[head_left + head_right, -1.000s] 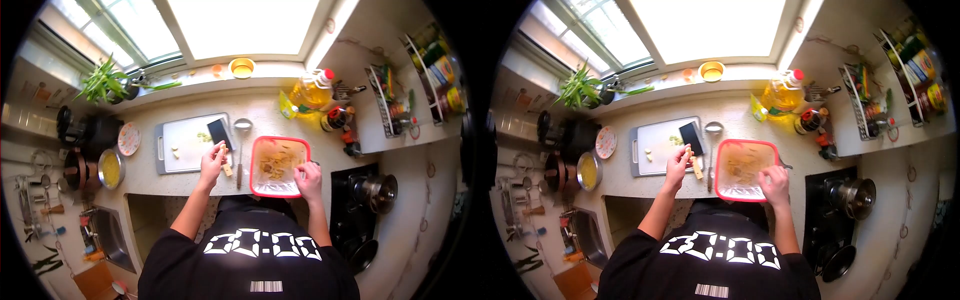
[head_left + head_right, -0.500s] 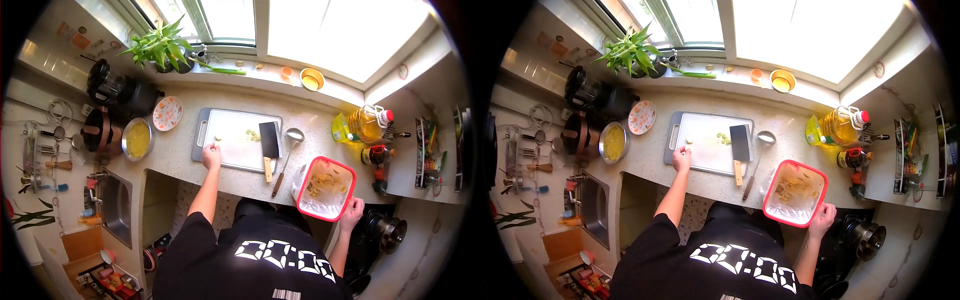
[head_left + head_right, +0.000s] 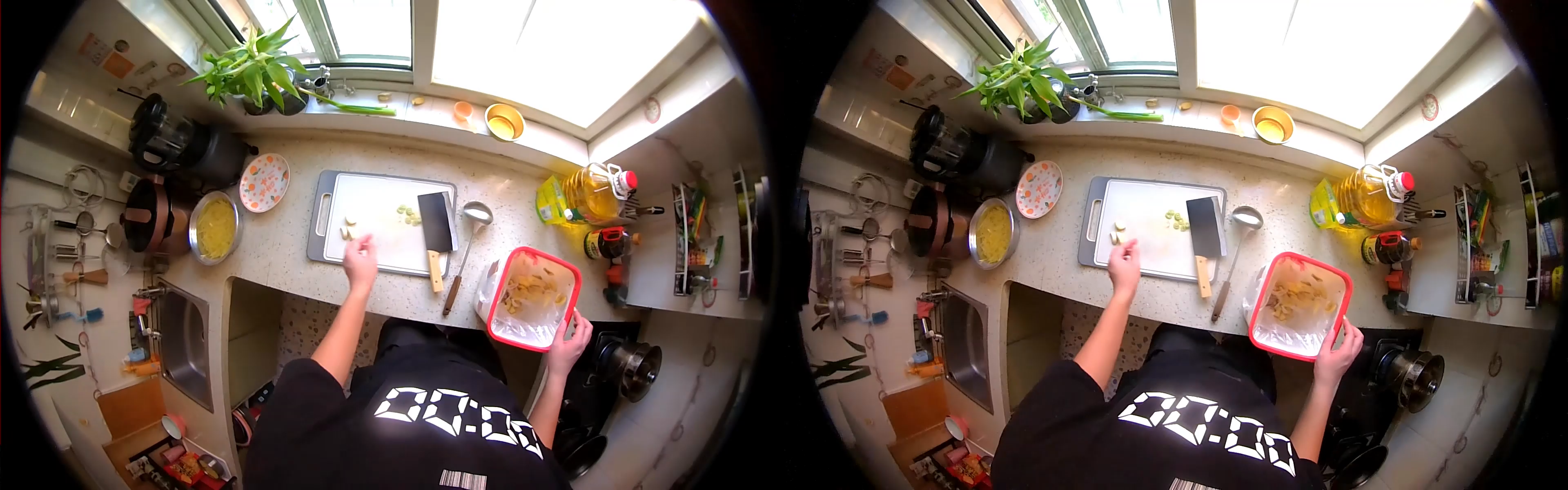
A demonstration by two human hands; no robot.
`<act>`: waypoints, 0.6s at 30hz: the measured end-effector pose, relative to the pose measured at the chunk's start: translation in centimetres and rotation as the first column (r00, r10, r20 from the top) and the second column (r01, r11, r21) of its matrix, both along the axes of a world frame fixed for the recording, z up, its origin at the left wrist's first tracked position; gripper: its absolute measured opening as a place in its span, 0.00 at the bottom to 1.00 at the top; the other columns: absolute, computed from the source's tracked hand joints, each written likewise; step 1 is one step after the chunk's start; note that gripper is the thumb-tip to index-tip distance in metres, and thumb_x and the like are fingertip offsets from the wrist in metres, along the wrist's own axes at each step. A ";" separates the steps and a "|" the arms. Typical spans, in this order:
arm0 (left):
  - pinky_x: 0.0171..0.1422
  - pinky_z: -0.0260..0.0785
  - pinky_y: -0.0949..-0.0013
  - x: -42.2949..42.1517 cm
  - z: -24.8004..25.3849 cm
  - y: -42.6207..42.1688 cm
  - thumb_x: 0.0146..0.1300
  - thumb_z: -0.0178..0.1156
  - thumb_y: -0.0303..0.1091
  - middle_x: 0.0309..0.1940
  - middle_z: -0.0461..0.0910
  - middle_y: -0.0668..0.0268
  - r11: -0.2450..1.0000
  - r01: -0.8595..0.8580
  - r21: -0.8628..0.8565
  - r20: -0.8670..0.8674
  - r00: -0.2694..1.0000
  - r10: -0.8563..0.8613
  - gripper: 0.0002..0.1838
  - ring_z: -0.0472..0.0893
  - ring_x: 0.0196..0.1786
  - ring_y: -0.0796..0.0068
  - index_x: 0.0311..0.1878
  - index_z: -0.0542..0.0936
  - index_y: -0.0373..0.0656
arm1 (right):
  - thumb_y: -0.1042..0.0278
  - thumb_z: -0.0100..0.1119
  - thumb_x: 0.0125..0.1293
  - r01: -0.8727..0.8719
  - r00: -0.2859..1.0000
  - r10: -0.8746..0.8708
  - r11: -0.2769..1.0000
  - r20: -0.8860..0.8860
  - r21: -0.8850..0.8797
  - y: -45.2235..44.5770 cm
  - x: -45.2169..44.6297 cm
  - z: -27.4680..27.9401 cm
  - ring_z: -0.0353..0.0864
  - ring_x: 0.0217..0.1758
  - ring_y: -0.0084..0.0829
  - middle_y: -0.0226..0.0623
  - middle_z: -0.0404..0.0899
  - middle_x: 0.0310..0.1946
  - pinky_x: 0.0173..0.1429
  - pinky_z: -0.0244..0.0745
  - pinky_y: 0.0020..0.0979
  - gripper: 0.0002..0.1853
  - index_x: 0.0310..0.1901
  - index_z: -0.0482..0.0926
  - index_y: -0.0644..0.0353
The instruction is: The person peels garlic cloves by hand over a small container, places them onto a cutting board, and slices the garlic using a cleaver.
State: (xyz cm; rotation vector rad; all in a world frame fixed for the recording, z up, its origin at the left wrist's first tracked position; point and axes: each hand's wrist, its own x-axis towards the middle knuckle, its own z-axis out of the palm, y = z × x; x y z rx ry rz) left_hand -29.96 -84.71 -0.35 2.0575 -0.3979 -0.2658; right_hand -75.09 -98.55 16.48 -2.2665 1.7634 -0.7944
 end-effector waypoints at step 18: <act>0.44 0.81 0.69 -22.9 13.6 -3.9 0.65 0.71 0.45 0.37 0.90 0.59 0.848 0.523 -0.091 -0.368 0.774 -0.516 0.19 0.90 0.37 0.72 0.47 0.88 0.38 | 0.70 0.64 0.67 -0.288 0.911 0.073 0.815 0.405 0.502 -6.9 -5.6 -2.8 0.82 0.29 0.21 0.32 0.83 0.26 0.36 0.77 0.28 0.07 0.39 0.81 0.67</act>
